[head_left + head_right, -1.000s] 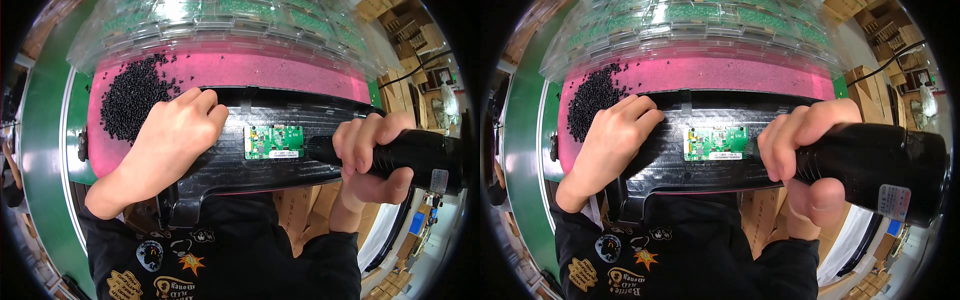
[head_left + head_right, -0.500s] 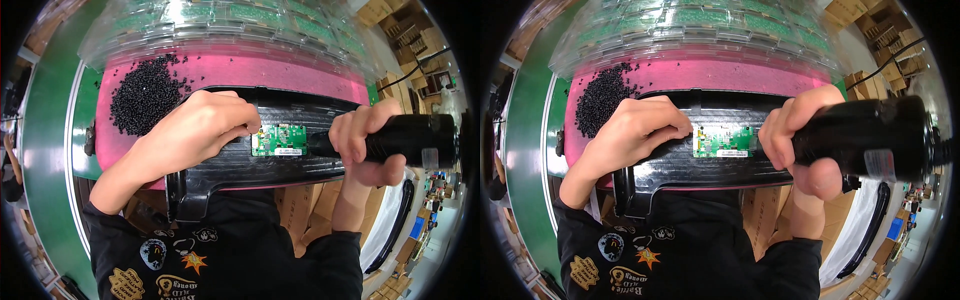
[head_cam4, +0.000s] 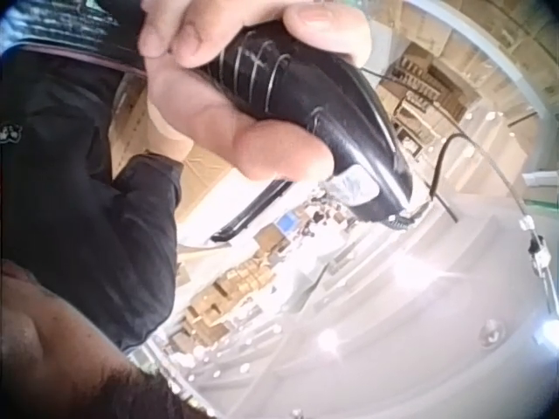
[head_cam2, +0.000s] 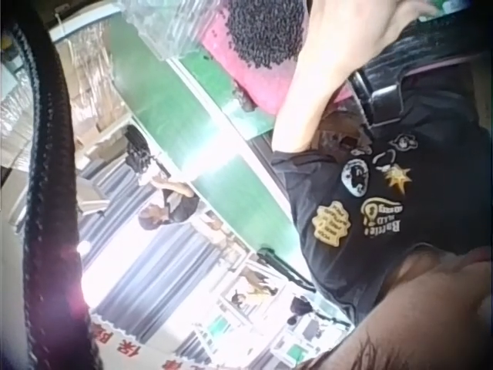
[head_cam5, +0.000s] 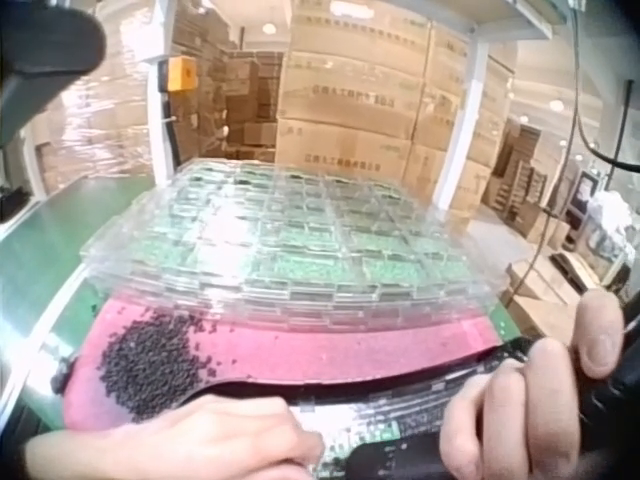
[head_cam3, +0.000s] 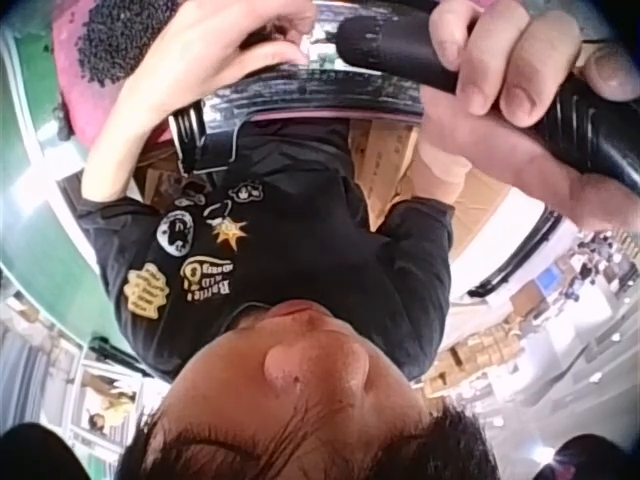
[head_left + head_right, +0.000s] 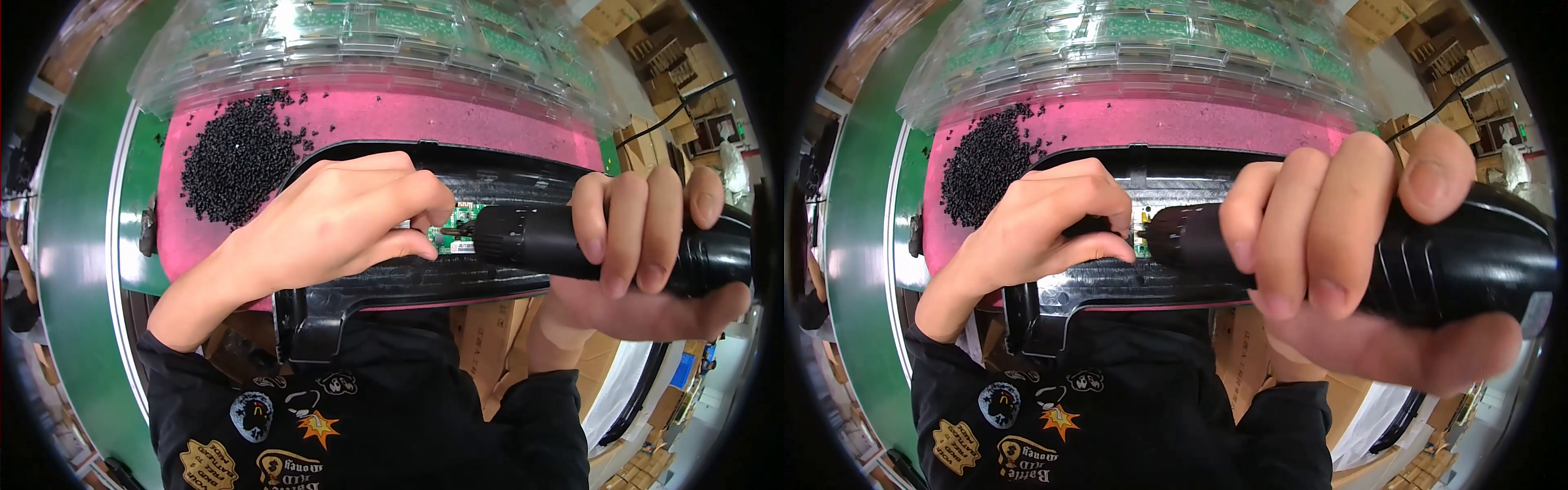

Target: Assembling a circuit board into a plastic housing by screwing it in place.

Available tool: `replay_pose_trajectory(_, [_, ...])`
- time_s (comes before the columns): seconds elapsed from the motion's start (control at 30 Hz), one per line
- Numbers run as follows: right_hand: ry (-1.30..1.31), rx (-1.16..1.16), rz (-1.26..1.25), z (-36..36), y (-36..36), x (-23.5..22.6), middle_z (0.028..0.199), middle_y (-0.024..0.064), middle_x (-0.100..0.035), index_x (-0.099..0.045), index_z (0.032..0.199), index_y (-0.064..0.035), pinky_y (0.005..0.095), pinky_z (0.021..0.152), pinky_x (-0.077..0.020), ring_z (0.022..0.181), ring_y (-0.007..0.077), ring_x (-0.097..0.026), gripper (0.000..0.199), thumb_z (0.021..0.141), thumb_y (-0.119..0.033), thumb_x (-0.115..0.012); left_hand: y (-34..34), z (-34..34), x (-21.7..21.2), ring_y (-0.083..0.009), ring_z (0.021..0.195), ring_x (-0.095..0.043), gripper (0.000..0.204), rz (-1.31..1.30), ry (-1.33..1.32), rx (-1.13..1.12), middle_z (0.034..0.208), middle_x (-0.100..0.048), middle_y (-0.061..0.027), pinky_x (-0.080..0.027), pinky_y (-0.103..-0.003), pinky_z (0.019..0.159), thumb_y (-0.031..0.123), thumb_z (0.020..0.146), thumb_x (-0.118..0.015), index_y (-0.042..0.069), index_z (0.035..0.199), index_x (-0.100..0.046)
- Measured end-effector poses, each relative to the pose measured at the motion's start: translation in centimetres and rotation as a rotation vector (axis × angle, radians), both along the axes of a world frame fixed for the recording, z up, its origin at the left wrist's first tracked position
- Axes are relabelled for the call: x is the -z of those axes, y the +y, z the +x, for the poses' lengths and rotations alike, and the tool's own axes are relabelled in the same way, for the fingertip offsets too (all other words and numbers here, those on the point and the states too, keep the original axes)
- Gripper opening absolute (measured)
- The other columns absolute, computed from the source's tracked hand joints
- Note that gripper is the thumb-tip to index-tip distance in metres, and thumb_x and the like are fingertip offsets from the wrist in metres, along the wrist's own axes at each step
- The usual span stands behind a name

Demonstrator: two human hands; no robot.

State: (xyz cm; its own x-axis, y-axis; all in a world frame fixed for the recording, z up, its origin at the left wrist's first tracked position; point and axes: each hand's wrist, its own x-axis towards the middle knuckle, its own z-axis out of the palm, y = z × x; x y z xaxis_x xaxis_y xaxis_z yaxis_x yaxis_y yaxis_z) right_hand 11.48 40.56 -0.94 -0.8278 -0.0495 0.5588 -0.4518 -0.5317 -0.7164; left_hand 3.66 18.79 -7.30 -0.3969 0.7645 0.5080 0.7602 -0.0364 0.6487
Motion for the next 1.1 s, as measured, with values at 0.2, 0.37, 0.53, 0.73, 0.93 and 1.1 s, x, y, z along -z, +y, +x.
replay_pose_trajectory(0.2, [0.183, 0.151, -0.173, -0.3, -2.7, 1.5, 0.071, -0.0024, -0.055, -0.049, 0.11, -0.009, 0.0292, 0.063, -0.0451, 0.055, 0.0099, -0.053, 0.05, 0.083, -0.043, -0.074, 0.0, -0.1, 0.5, -0.0255, 0.075, -0.064, 0.035, 0.202, 0.049, 0.004, 0.084, -0.066, -0.01, -0.053, -0.034, 0.065, 0.007, 0.074, -0.083, 0.0, 0.098, -0.059])
replay_pose_trajectory(0.37, [0.127, 0.02, -0.002, -0.4, -1.9, 0.8, 0.071, -0.0019, -0.055, -0.049, 0.109, -0.0097, 0.0275, 0.06, -0.0437, 0.054, 0.0094, -0.052, 0.051, 0.083, -0.046, -0.074, 0.0, -0.1, 0.2, -0.0262, 0.076, -0.064, 0.034, 0.152, 0.023, 0.03, 0.085, -0.066, -0.0103, -0.053, -0.034, 0.065, 0.009, 0.075, -0.082, 0.001, 0.1, -0.059])
replay_pose_trajectory(0.53, [-0.032, -0.059, 0.106, -0.3, -1.8, 1.6, 0.069, 0.0002, -0.057, -0.047, 0.105, -0.0092, 0.028, 0.055, -0.0442, 0.05, 0.0118, -0.052, 0.056, 0.083, -0.052, -0.075, -0.1, -0.7, 0.2, -0.0293, 0.094, -0.064, 0.032, -0.002, 0.206, -0.109, 0.097, -0.066, -0.0083, -0.053, -0.04, 0.08, 0.012, 0.076, -0.079, 0.002, 0.102, -0.062])
replay_pose_trajectory(0.73, [0.013, -0.058, 0.175, -0.8, -2.1, 3.7, 0.067, 0.0009, -0.056, -0.045, 0.105, -0.0083, 0.028, 0.055, -0.0454, 0.05, 0.0129, -0.053, 0.061, 0.083, -0.057, -0.075, -0.4, -1.3, 0.5, -0.0309, 0.1, -0.061, 0.029, -0.044, 0.267, -0.247, 0.101, -0.066, -0.0082, -0.052, -0.041, 0.084, 0.003, 0.074, -0.076, 0.003, 0.1, -0.065])
replay_pose_trajectory(0.93, [-0.007, -0.107, 0.21, -1.1, -3.0, 3.9, 0.067, -0.0019, -0.056, -0.048, 0.105, -0.0075, 0.0254, 0.049, -0.0428, 0.051, 0.0123, -0.055, 0.06, 0.08, -0.052, -0.08, -0.6, -1.6, 0.6, -0.0322, 0.099, -0.06, 0.032, -0.036, 0.322, -0.335, 0.101, -0.066, -0.0091, -0.051, -0.041, 0.086, 0.004, 0.076, -0.074, 0.003, 0.106, -0.064])
replay_pose_trajectory(1.1, [-0.154, -0.064, 0.49, -1.1, -3.3, 2.4, 0.063, -0.0009, -0.052, -0.049, 0.104, -0.0075, 0.026, 0.047, -0.0395, 0.049, 0.0121, -0.048, 0.061, 0.076, -0.047, -0.085, -1.3, -1.3, 0.8, -0.0339, 0.098, -0.062, 0.04, -0.135, 0.275, -0.446, 0.104, -0.066, -0.0133, -0.051, -0.042, 0.084, 0.009, 0.084, -0.07, 0.006, 0.122, -0.06])
